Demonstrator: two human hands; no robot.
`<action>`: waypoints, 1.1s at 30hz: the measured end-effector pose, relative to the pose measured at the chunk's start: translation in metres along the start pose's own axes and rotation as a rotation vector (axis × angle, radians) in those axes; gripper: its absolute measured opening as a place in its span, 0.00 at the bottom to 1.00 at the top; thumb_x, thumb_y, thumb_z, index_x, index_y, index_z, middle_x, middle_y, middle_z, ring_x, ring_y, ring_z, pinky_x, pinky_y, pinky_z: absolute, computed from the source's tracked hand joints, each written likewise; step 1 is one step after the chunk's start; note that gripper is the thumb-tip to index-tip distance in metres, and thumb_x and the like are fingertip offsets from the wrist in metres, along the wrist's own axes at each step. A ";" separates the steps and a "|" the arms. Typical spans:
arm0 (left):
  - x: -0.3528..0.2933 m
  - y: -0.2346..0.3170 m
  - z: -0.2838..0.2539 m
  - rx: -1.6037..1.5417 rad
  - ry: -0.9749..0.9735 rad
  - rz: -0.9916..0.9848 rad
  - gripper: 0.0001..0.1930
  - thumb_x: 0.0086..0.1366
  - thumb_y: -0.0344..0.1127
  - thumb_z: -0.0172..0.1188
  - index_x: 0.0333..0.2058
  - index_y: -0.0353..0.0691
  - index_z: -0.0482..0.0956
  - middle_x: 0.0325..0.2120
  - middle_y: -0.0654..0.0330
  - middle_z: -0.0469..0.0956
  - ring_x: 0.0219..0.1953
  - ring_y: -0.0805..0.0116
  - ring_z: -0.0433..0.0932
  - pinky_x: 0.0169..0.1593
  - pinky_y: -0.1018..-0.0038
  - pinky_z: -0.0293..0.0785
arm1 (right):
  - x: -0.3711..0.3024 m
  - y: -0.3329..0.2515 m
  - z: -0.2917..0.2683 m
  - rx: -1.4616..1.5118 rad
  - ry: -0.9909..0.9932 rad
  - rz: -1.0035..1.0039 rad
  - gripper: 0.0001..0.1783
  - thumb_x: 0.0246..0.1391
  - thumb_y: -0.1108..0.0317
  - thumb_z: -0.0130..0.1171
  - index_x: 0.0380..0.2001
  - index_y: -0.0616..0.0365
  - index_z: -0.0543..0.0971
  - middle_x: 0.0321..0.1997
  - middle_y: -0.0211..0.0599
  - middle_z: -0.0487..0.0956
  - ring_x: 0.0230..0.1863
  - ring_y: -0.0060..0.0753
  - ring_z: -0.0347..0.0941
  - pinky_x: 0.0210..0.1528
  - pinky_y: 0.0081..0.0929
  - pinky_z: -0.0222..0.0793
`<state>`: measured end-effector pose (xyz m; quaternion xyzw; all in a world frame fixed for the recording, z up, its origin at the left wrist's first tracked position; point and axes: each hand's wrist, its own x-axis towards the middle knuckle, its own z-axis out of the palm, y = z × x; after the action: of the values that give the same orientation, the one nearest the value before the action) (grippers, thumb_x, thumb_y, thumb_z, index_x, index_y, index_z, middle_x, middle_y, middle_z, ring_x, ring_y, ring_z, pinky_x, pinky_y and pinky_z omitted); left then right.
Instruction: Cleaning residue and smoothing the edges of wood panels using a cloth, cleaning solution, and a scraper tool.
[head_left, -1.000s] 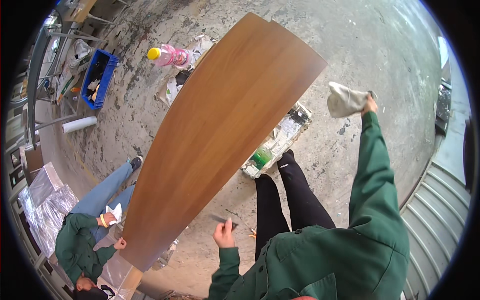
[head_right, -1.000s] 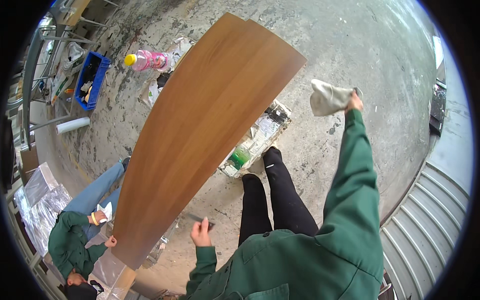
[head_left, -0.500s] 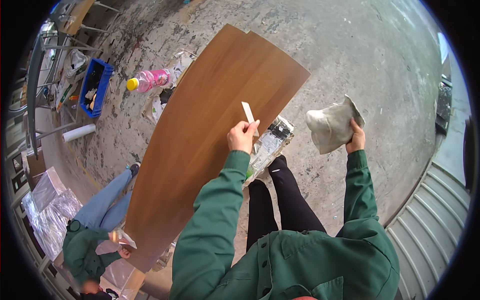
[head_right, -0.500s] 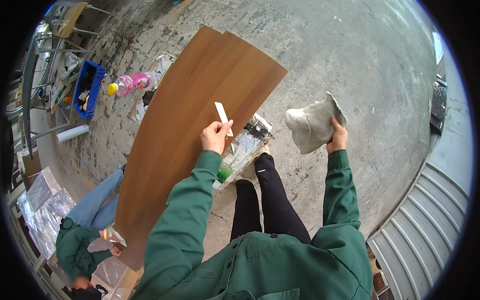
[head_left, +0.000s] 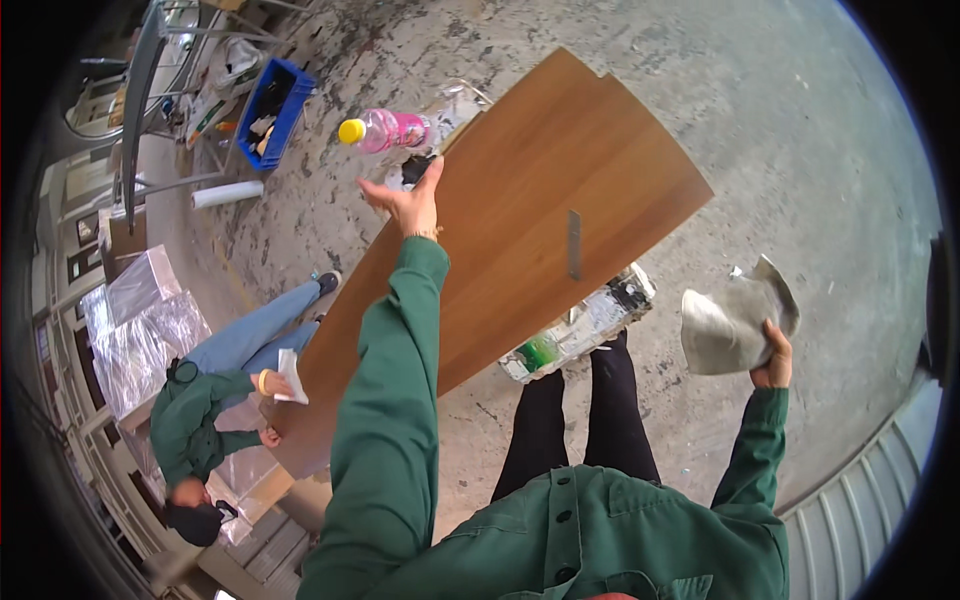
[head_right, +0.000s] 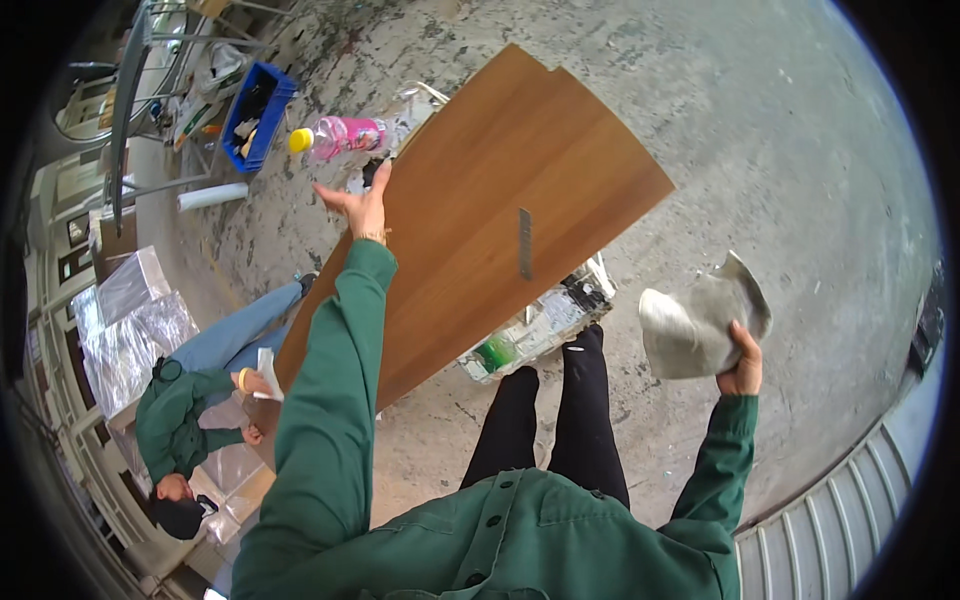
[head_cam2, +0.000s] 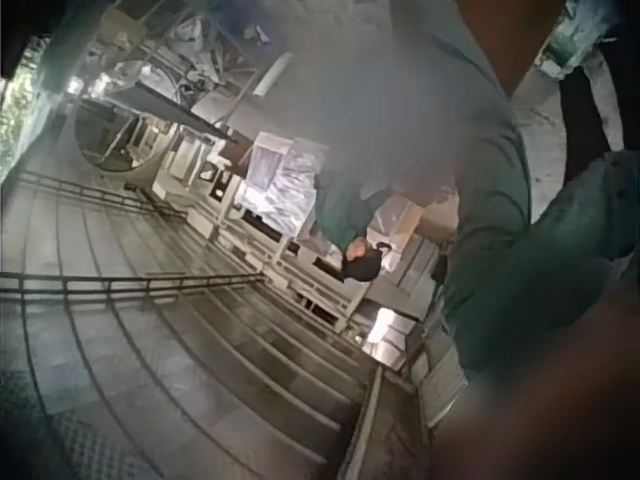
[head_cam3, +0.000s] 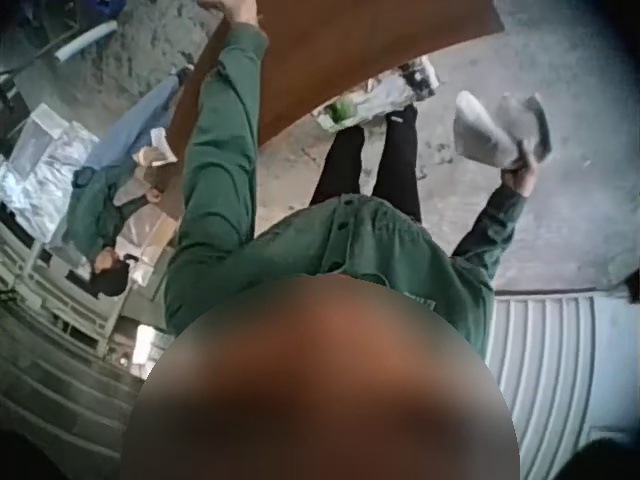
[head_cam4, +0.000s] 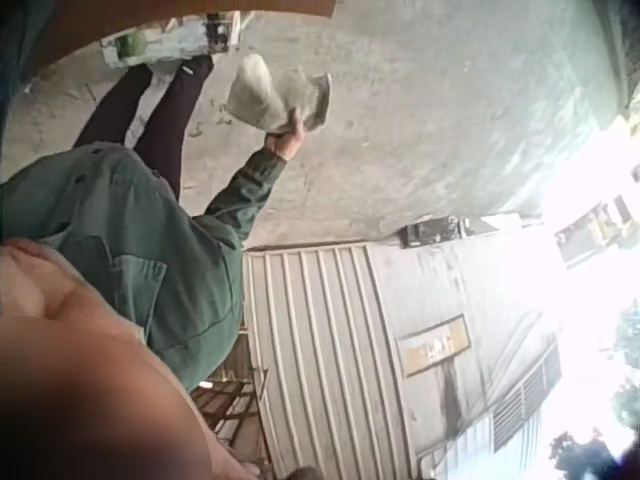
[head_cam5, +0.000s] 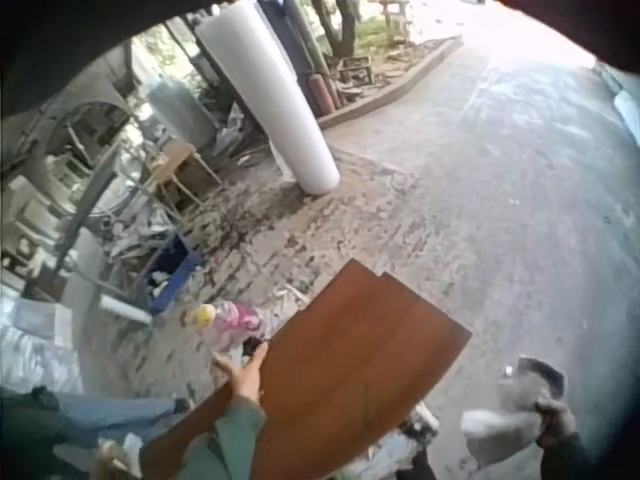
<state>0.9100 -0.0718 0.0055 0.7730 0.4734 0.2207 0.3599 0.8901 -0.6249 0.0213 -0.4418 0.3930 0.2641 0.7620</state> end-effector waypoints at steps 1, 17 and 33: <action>0.010 0.002 0.004 0.081 -0.005 -0.002 0.65 0.36 0.48 0.72 0.58 0.34 0.27 0.58 0.42 0.31 0.60 0.51 0.42 0.60 0.57 0.43 | -0.003 0.001 -0.006 -0.012 -0.006 -0.014 0.20 0.46 0.66 0.55 0.44 0.63 0.71 0.44 0.37 0.74 0.45 0.34 0.70 0.50 0.31 0.65; -0.006 0.018 -0.127 -0.469 -0.754 0.412 0.29 0.37 0.37 0.73 0.40 0.39 0.70 0.35 0.60 0.74 0.36 0.71 0.73 0.38 0.74 0.71 | -0.111 0.145 0.184 0.314 -0.313 -0.029 0.26 0.55 0.60 0.46 0.53 0.64 0.61 0.54 0.47 0.65 0.53 0.47 0.63 0.56 0.45 0.58; -0.063 -0.001 -0.366 0.728 -1.112 0.963 0.23 0.45 0.55 0.60 0.32 0.43 0.69 0.24 0.60 0.76 0.32 0.61 0.75 0.30 0.66 0.71 | -0.201 0.302 0.273 0.317 -0.503 0.102 0.26 0.57 0.58 0.43 0.53 0.65 0.59 0.54 0.47 0.65 0.54 0.45 0.63 0.57 0.42 0.57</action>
<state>0.6312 -0.0010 0.2404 0.9564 -0.1159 -0.2318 0.1345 0.6526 -0.2531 0.1300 -0.2176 0.2500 0.3386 0.8806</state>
